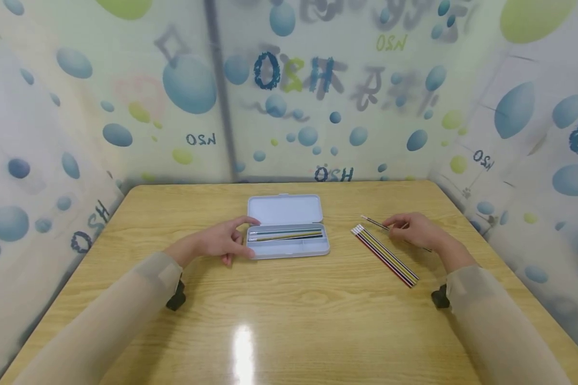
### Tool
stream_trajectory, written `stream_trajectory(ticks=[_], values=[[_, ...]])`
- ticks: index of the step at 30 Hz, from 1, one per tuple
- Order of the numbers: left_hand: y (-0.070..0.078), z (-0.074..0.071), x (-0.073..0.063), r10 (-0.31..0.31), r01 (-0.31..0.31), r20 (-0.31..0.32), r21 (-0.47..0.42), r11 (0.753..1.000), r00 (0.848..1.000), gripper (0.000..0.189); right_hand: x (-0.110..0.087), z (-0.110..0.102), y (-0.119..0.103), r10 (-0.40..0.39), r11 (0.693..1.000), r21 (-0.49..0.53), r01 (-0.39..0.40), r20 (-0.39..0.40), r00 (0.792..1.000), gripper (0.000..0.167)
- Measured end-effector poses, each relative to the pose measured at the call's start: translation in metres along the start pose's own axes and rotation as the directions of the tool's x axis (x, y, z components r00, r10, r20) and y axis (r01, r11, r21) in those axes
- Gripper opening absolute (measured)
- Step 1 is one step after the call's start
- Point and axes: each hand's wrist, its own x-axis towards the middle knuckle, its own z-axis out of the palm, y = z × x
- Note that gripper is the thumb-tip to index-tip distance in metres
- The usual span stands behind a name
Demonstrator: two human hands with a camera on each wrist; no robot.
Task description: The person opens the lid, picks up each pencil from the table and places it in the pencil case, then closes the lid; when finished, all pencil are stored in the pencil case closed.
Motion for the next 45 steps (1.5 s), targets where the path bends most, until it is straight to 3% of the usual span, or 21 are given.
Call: stream_trajectory(ticks=[3, 9, 17, 32, 45], values=[[0.000, 0.000, 0.000, 0.001, -0.001, 0.001, -0.005, 1.000, 1.000, 0.093, 0.001, -0.002, -0.006, -0.005, 1.000, 0.029, 0.006, -0.030, 1.000, 0.033], [0.000, 0.000, -0.002, 0.006, -0.006, -0.002, -0.001, 1.000, 1.000, 0.092, 0.007, -0.003, -0.022, -0.090, 0.996, -0.001, 0.090, -0.061, 0.994, 0.032], [0.001, 0.000, -0.003, 0.001, -0.001, -0.005, -0.010, 1.000, 1.000, 0.092, 0.019, 0.006, -0.052, -0.174, 0.985, -0.016, 0.173, -0.035, 0.984, 0.030], [-0.002, 0.001, 0.000, 0.003, -0.003, 0.001, -0.007, 1.000, 1.000, 0.091, 0.053, 0.038, -0.117, -0.233, 0.972, 0.014, 0.233, 0.048, 0.971, 0.029], [-0.002, -0.001, -0.001, 0.005, -0.005, 0.006, 0.005, 1.000, 1.000, 0.090, 0.082, 0.082, -0.164, -0.301, 0.953, 0.018, 0.302, 0.130, 0.945, 0.026]])
